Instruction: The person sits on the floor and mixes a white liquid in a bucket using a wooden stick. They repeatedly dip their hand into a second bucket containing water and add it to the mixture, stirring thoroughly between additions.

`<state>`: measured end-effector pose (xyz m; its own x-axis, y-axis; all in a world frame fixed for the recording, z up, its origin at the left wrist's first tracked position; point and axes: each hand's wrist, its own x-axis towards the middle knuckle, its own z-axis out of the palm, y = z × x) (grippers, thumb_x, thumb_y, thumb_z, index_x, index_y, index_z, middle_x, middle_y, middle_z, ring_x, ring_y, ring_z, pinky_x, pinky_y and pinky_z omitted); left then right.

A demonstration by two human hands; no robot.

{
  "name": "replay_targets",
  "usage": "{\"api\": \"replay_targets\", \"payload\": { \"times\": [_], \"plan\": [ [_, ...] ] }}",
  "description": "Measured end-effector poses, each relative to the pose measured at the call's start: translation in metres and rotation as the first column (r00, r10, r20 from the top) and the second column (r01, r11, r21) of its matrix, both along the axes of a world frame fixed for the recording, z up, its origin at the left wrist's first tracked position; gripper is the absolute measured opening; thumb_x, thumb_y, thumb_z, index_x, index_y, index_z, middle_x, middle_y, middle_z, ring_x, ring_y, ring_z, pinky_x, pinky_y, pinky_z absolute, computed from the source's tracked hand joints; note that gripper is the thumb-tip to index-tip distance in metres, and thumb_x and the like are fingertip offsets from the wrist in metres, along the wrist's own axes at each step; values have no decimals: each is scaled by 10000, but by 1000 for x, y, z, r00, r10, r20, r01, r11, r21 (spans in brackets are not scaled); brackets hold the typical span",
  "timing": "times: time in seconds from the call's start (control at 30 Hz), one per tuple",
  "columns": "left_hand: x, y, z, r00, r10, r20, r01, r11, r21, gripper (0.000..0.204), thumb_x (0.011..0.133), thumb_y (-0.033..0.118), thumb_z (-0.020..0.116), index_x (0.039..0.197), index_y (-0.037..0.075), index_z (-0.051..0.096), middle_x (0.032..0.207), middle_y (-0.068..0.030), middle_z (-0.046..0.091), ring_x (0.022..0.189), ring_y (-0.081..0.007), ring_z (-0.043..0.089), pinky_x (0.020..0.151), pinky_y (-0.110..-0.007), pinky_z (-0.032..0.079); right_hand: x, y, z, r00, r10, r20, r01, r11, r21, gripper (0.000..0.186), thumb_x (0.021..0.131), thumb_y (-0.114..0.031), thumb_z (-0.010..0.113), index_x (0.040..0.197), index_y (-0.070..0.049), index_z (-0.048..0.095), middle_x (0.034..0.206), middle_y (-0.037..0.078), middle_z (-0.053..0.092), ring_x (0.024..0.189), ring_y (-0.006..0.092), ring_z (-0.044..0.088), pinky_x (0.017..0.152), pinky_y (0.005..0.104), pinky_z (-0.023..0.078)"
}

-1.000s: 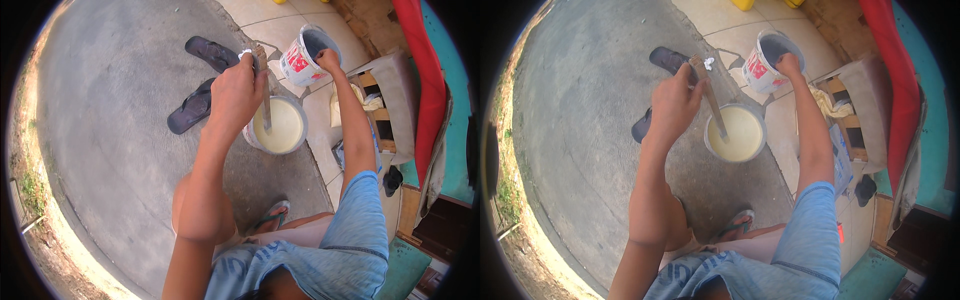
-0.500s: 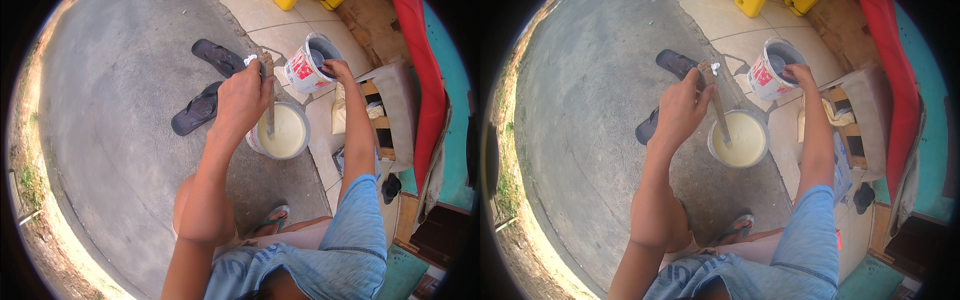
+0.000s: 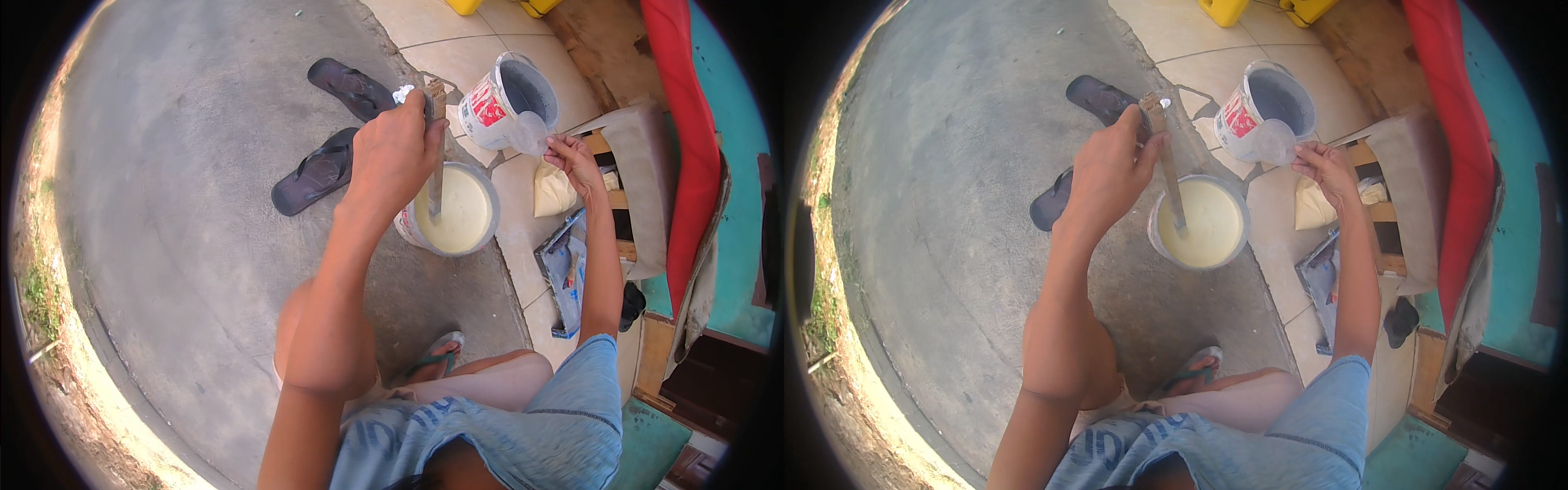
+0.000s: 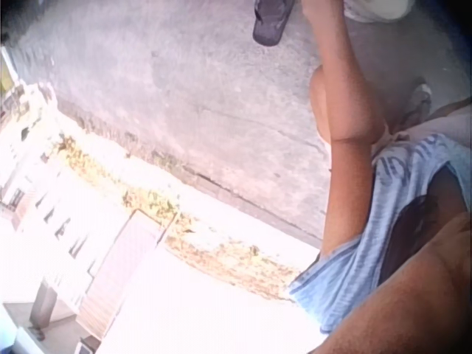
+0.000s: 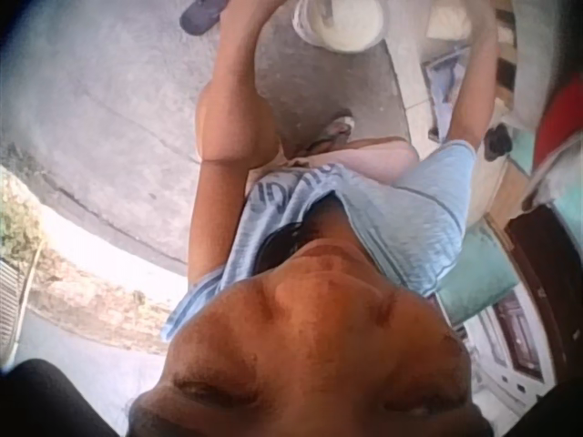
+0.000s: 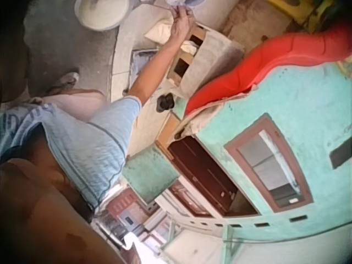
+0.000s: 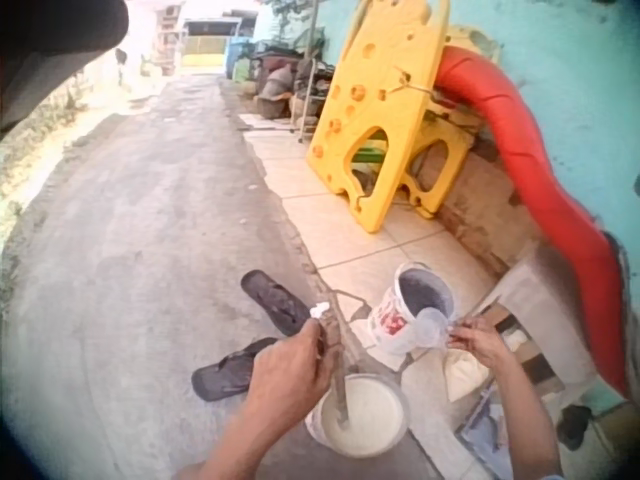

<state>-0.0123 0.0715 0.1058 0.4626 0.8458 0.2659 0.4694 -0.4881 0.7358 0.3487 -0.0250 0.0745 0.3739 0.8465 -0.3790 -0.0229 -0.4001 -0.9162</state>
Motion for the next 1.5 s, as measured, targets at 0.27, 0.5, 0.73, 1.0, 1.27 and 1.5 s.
{"api": "replay_targets", "payload": {
  "times": [0.27, 0.5, 0.73, 1.0, 1.27, 1.5],
  "plan": [
    [-1, -3, 4, 999, -12, -37, 11, 999, -42, 263, 911, 232, 610, 859, 4, 488, 701, -187, 620, 692, -381, 605, 616, -452, 448, -66, -58, -36, 996, 74, 58, -72, 996, -46, 119, 879, -89, 693, 959, -19, 639, 902, 53, 667, 759, 114, 665, 725, 253, 593],
    [-1, -6, 5, 998, -9, -54, 7, 999, -33, 254, 915, 228, 601, 881, -2, 499, 714, -189, 631, 706, -383, 613, 630, -454, 460, -108, -85, -64, 959, 44, 281, -102, 975, 196, 76, 847, 25, 674, 894, 21, 615, 1027, 77, 606, 908, 148, 641, 778, 276, 582],
    [1, -7, 4, 998, -13, -57, 11, 999, -41, 254, 923, 238, 602, 903, 1, 513, 733, -193, 638, 704, -372, 625, 636, -451, 472, -149, -107, -47, 488, 69, 870, -468, 862, 194, 104, 791, 52, 688, 857, 28, 612, 1034, 127, 607, 895, 208, 669, 699, 296, 580],
    [-1, -8, 10, 995, -38, -93, 32, 998, -58, 268, 916, 258, 626, 915, -4, 566, 808, -181, 684, 763, -316, 683, 673, -400, 509, -114, -66, -51, 949, -227, 219, 107, 885, 453, 127, 858, -23, 689, 904, 44, 592, 958, 98, 642, 858, 145, 647, 737, 306, 598],
    [1, -11, 19, 992, -118, -47, 114, 991, -74, 276, 855, 275, 697, 836, 7, 631, 825, -142, 706, 752, -268, 693, 668, -355, 517, 6, 43, -50, 806, -440, 396, 288, 876, 388, 267, 837, -90, 710, 1032, 83, 656, 835, 120, 701, 756, 170, 696, 712, 257, 566],
    [-4, -16, 8, 978, -200, 59, 197, 979, 55, 238, 784, 248, 731, 836, 24, 669, 828, -119, 645, 747, -291, 641, 644, -387, 482, -156, -23, 21, 670, 486, 562, -498, 855, -145, 574, 738, -185, 738, 1266, -24, 580, 1144, 151, 647, 894, 187, 662, 758, 316, 546]
  ]
}}
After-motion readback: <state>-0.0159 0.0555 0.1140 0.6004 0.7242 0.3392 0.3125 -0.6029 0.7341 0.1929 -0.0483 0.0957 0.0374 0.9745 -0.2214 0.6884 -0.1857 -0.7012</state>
